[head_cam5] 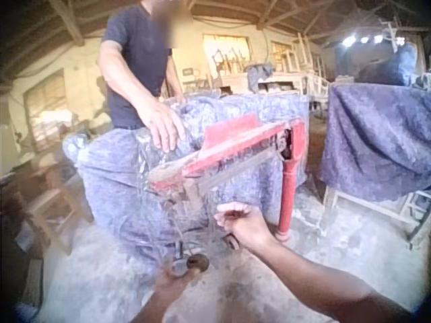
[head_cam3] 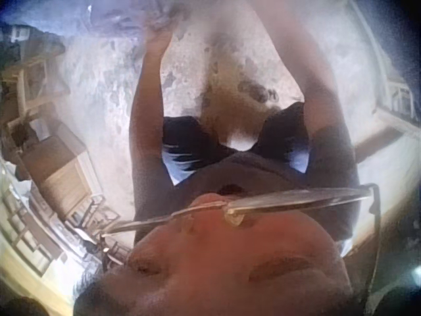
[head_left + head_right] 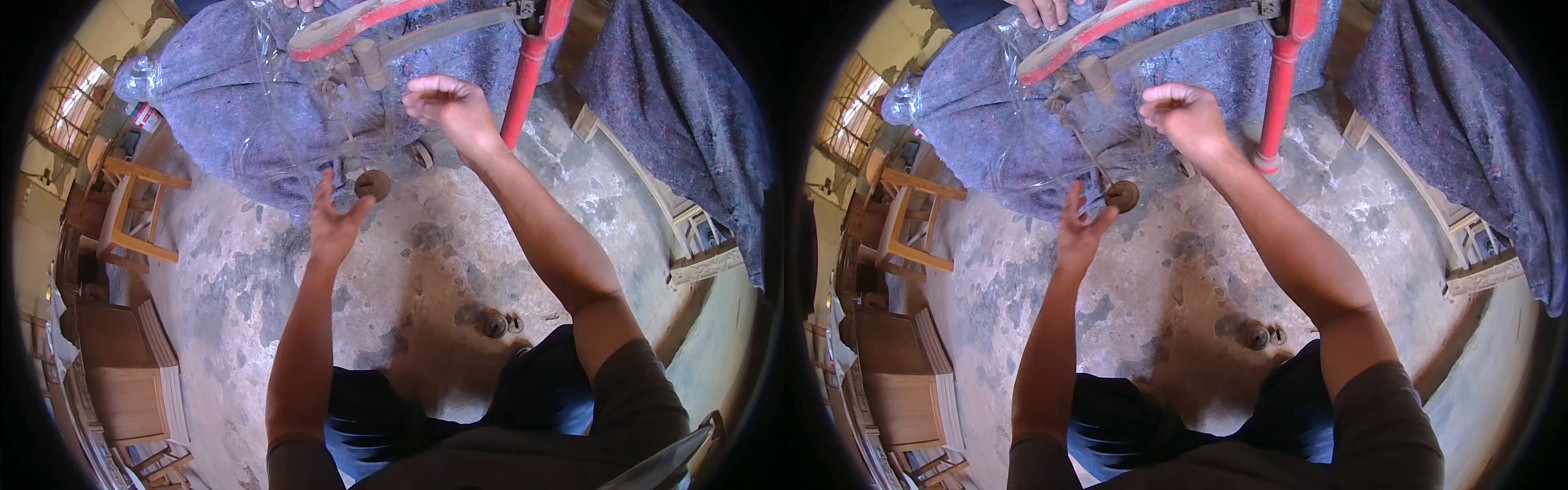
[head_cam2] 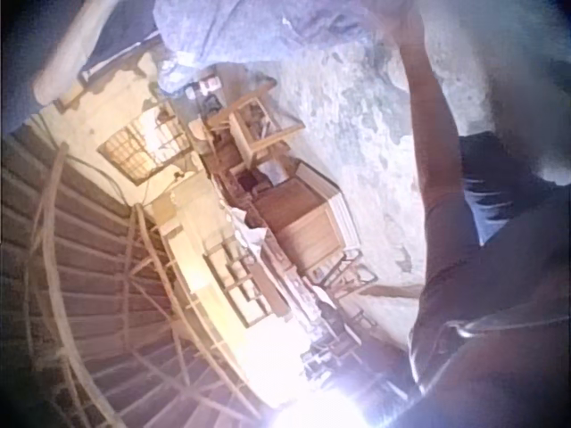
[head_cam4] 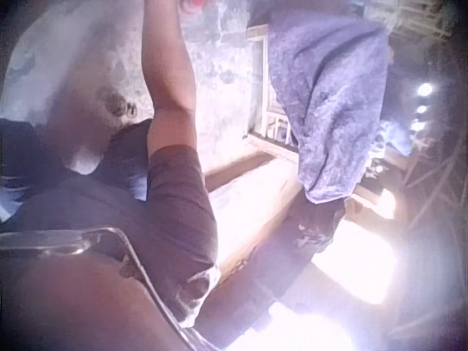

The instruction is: The person points at and adjusts a mechanical scale or weighing component on a workshop machine while handling metal weights.

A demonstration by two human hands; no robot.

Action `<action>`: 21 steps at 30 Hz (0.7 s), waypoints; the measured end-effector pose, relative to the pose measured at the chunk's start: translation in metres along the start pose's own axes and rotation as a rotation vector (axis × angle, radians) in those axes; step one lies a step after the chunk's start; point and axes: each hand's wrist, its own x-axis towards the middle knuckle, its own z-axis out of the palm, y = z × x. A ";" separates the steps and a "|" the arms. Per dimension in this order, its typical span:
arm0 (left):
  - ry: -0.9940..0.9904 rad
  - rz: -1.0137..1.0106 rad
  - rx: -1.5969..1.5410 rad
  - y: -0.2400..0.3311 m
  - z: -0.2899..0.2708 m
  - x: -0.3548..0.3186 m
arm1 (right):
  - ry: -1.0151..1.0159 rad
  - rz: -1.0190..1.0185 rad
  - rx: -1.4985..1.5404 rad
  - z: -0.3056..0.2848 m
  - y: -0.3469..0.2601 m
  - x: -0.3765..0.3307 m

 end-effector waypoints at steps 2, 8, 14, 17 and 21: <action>-0.038 0.023 0.056 -0.009 0.023 0.015 | 0.005 0.082 -0.058 -0.010 0.005 0.003; -0.175 -0.012 -0.025 -0.029 0.060 0.018 | 0.040 0.186 0.084 -0.013 0.022 0.007; -0.208 -0.055 -0.066 -0.014 0.070 0.005 | 0.014 0.216 0.069 -0.029 0.018 0.008; -0.144 -0.029 -0.008 -0.024 0.068 0.004 | 0.009 0.230 0.104 -0.028 0.019 0.011; -0.088 0.009 0.016 -0.013 0.056 0.000 | 0.007 0.236 0.117 -0.025 0.020 0.012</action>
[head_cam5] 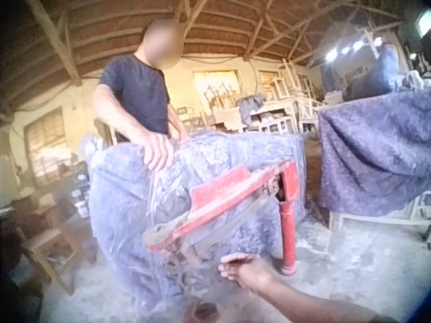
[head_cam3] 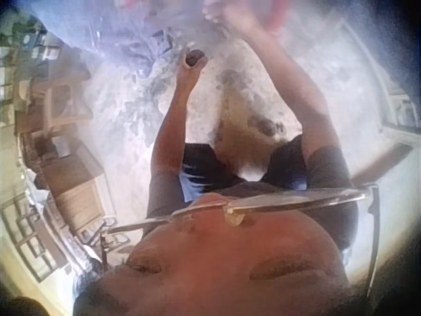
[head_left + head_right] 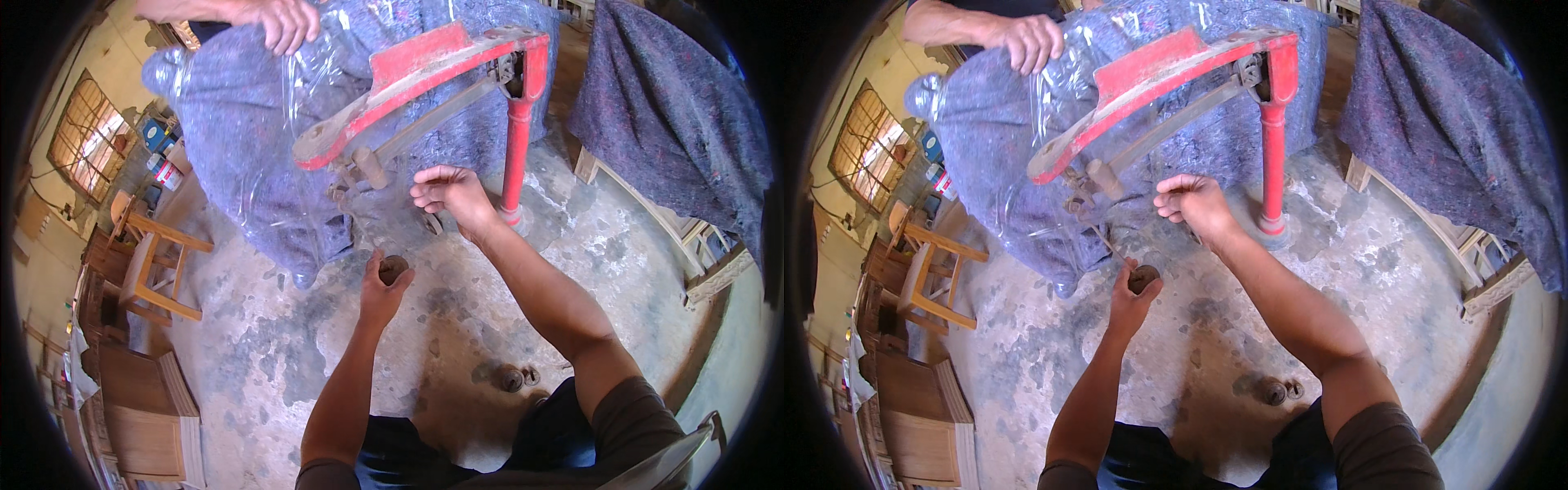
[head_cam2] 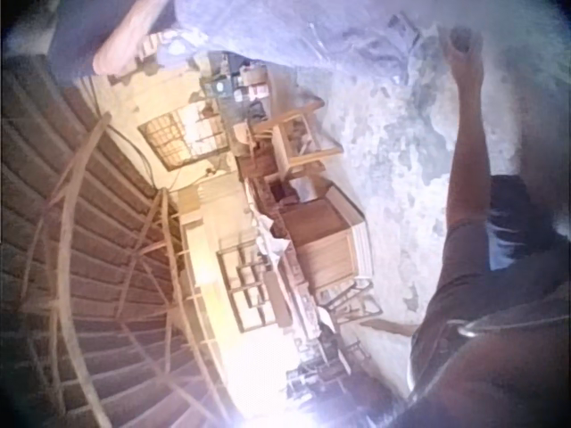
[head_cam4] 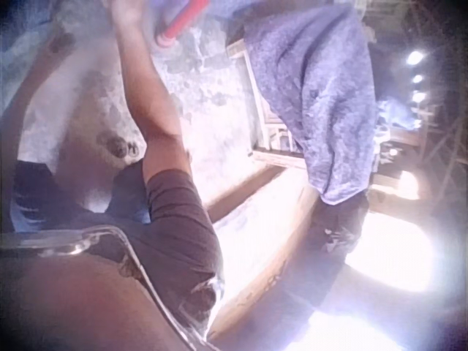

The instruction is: The person points at and adjusts a mechanical scale or weighing component on a workshop machine while handling metal weights.

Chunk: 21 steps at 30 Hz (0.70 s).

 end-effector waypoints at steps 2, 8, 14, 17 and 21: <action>-0.017 -0.018 0.005 0.002 -0.013 0.000 | -0.009 -0.012 0.008 0.002 -0.001 0.001; 0.093 0.032 0.095 -0.001 -0.032 -0.001 | -0.002 -0.030 -0.008 -0.010 -0.001 0.006; 0.135 -0.015 -0.024 -0.011 -0.036 -0.002 | -0.003 -0.018 0.003 -0.003 0.003 0.003; 0.097 -0.058 -0.030 -0.007 -0.037 -0.004 | -0.006 -0.015 0.021 -0.003 0.004 0.003; 0.092 -0.061 -0.036 -0.010 -0.044 -0.007 | -0.022 -0.007 0.041 0.004 0.004 0.002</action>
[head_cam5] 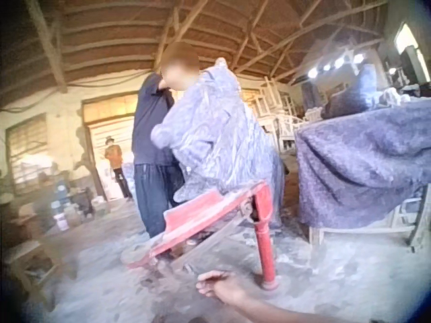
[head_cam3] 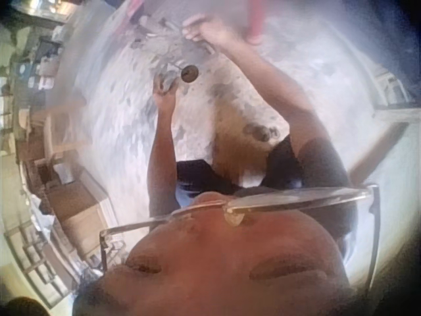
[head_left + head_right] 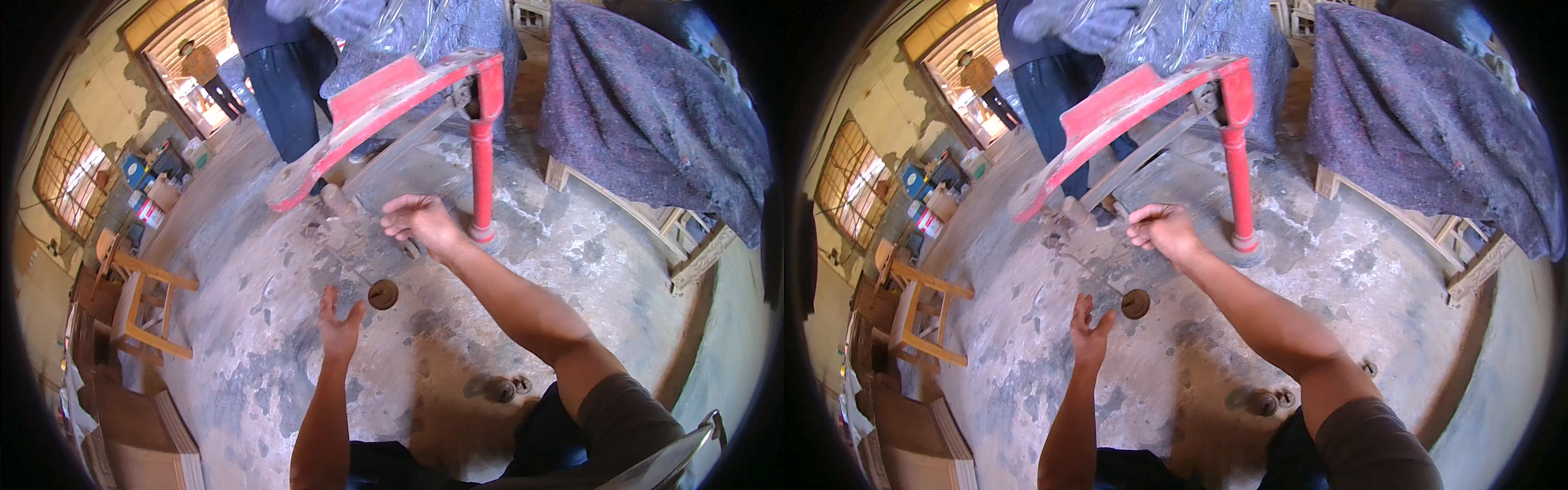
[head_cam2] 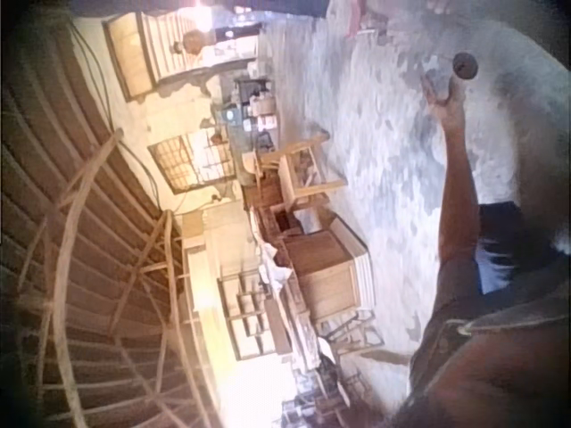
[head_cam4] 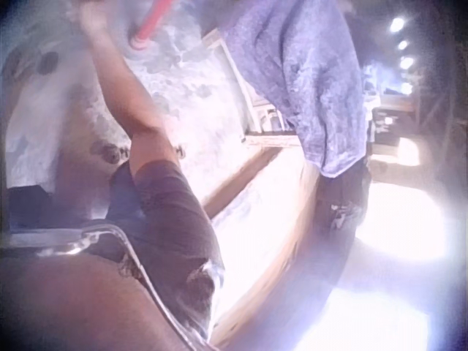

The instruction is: The person points at and adjusts a mechanical scale or weighing component on a workshop machine while handling metal weights.

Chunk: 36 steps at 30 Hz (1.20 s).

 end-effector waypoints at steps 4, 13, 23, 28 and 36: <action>-0.013 0.003 -0.039 -0.004 0.000 -0.001 | -0.006 -0.009 0.013 -0.003 0.003 0.001; -0.049 -0.005 -0.003 -0.004 0.000 -0.003 | 0.007 -0.003 0.034 -0.007 0.001 0.001; -0.060 0.002 0.089 -0.002 0.006 -0.002 | -0.024 -0.009 -0.012 0.001 -0.012 -0.009; -0.069 -0.017 0.053 -0.002 0.010 -0.002 | -0.114 -0.222 -0.077 0.028 -0.024 -0.022; -0.198 -0.013 -0.038 -0.010 0.012 -0.002 | -0.291 -0.526 -0.615 0.067 -0.040 -0.057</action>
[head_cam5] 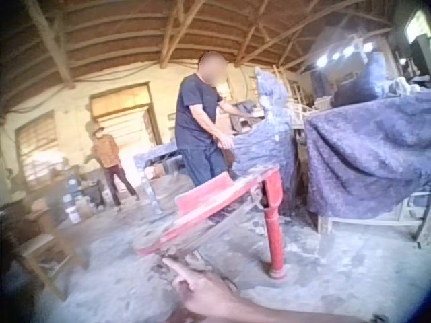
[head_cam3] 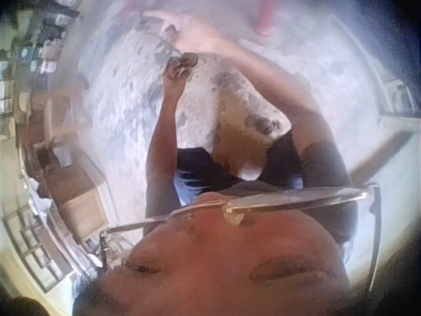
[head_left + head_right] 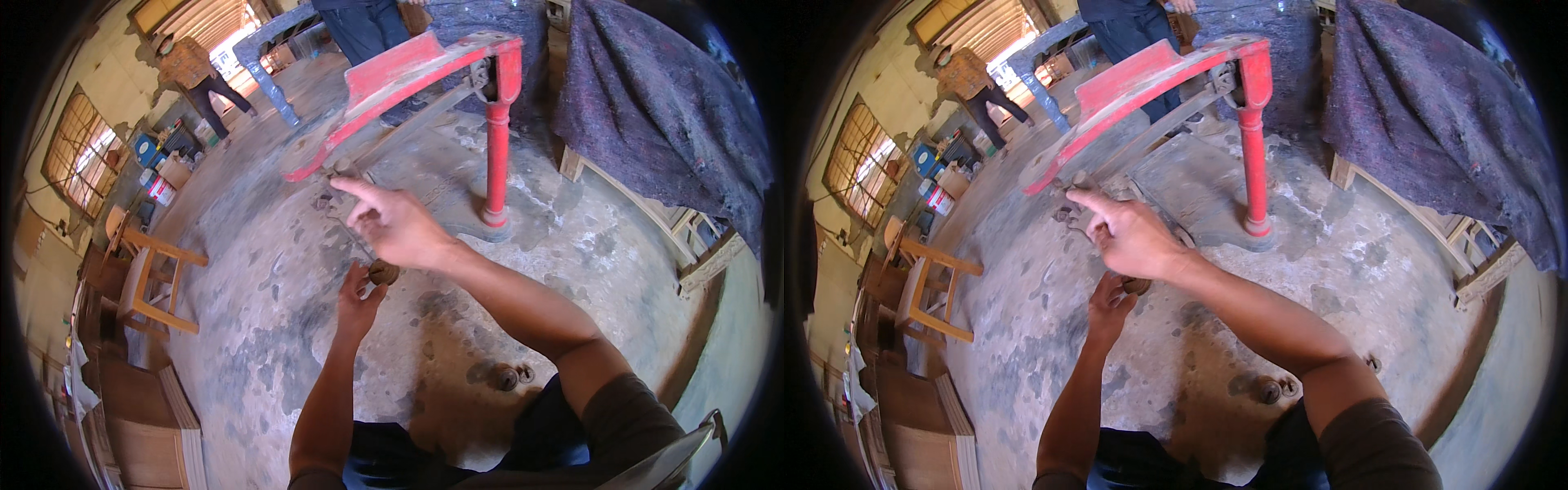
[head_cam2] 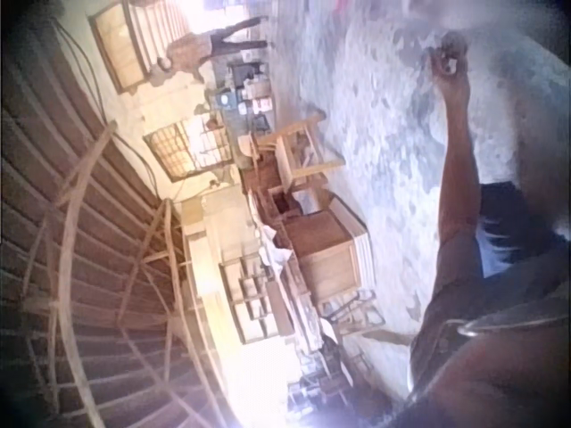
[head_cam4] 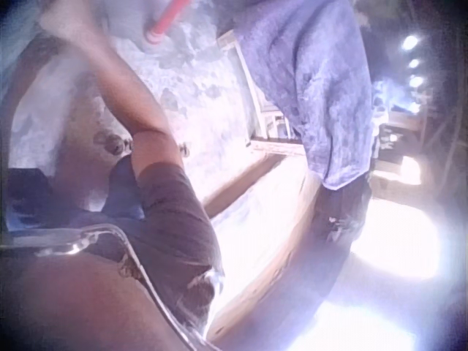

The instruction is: The person points at and adjusts a mechanical scale or weighing component on a workshop machine while handling metal weights.

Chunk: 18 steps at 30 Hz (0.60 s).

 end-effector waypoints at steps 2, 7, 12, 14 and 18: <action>0.018 -0.020 0.003 0.003 -0.003 -0.003 | -0.034 0.043 -0.138 -0.002 -0.004 -0.001; 0.073 -0.039 0.023 -0.001 -0.011 -0.007 | 0.050 -0.081 -0.455 -0.008 0.001 -0.005; 0.100 -0.058 0.048 0.003 -0.018 -0.012 | 0.150 -0.114 -0.589 -0.020 0.008 -0.006; 0.100 -0.030 0.051 0.004 -0.023 -0.015 | 0.188 -0.138 -0.634 -0.027 0.011 -0.003; 0.110 0.002 0.045 -0.004 -0.038 -0.020 | 0.301 -0.011 -0.653 -0.045 0.013 0.000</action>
